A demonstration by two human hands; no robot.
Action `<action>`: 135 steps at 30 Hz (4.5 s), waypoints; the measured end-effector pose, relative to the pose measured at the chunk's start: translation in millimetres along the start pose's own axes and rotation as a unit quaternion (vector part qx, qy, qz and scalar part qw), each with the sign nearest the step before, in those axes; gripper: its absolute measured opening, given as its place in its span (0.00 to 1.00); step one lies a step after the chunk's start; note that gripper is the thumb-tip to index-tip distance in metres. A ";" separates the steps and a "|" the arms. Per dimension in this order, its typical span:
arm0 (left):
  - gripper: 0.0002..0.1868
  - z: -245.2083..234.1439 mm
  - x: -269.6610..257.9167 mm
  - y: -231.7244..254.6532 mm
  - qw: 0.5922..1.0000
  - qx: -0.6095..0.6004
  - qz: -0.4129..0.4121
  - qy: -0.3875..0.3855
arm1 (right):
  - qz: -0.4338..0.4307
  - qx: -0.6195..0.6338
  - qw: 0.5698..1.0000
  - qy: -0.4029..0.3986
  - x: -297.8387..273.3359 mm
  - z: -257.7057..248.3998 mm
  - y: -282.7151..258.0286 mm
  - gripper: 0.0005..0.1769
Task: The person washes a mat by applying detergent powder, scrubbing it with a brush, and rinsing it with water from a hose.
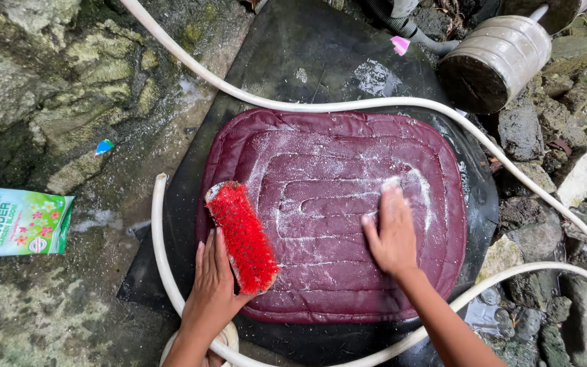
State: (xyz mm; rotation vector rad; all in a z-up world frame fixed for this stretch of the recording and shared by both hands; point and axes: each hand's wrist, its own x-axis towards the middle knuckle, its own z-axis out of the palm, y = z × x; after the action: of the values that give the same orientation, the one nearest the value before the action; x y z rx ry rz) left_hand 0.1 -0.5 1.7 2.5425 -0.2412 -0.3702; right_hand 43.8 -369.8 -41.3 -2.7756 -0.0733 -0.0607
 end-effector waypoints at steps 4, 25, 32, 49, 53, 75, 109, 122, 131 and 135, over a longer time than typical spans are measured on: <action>0.76 -1.9 1.2 0.4 1.000 0.002 0.007 0.000 | -0.005 -0.011 0.999 -0.046 -21.6 -9.4 9.7 0.46; 0.75 -2.3 -0.5 2.4 1.000 -0.022 0.014 0.015 | 0.167 -0.043 0.982 0.075 18.2 3.8 58.2 0.46; 0.73 -14.7 -3.8 14.3 0.990 -0.140 0.009 0.031 | 0.169 -0.012 0.983 0.069 141.0 26.3 65.1 0.49; 0.23 -17.6 36.1 64.8 0.906 -0.343 -0.233 0.085 | -0.050 -0.017 0.998 0.026 77.9 35.7 -99.4 0.49; 0.18 -15.0 34.5 58.9 0.927 -0.307 -0.202 0.070 | 0.051 -0.017 0.998 0.028 129.8 61.0 -112.6 0.49; 0.20 -40.2 -72.8 -11.1 0.697 -0.708 -0.111 -0.021 | -0.250 0.047 0.966 -0.044 143.2 92.4 -230.4 0.45; 0.19 -46.9 -82.9 -45.8 0.728 -0.630 -0.256 0.082 | -0.184 0.039 0.981 -0.037 93.0 83.5 -256.5 0.40; 0.19 -82.9 -50.3 -4.4 0.927 -0.179 -0.087 0.319 | -0.234 0.016 0.965 -0.119 -26.4 38.4 -209.7 0.40; 0.22 -25.0 -27.3 8.2 0.984 -0.106 0.055 0.135 | -0.221 -0.018 0.969 -0.105 -65.5 17.8 -183.3 0.36; 0.21 -18.4 -22.6 10.0 0.987 -0.060 0.073 0.128 | -0.206 0.001 0.971 -0.119 -70.2 8.3 -138.4 0.29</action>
State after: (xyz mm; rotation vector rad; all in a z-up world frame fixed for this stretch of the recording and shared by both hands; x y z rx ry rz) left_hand -16.5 6.0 26.9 2.4049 -0.2961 0.0001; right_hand -34.1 -240.7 -3.6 -2.7042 -0.7081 0.1672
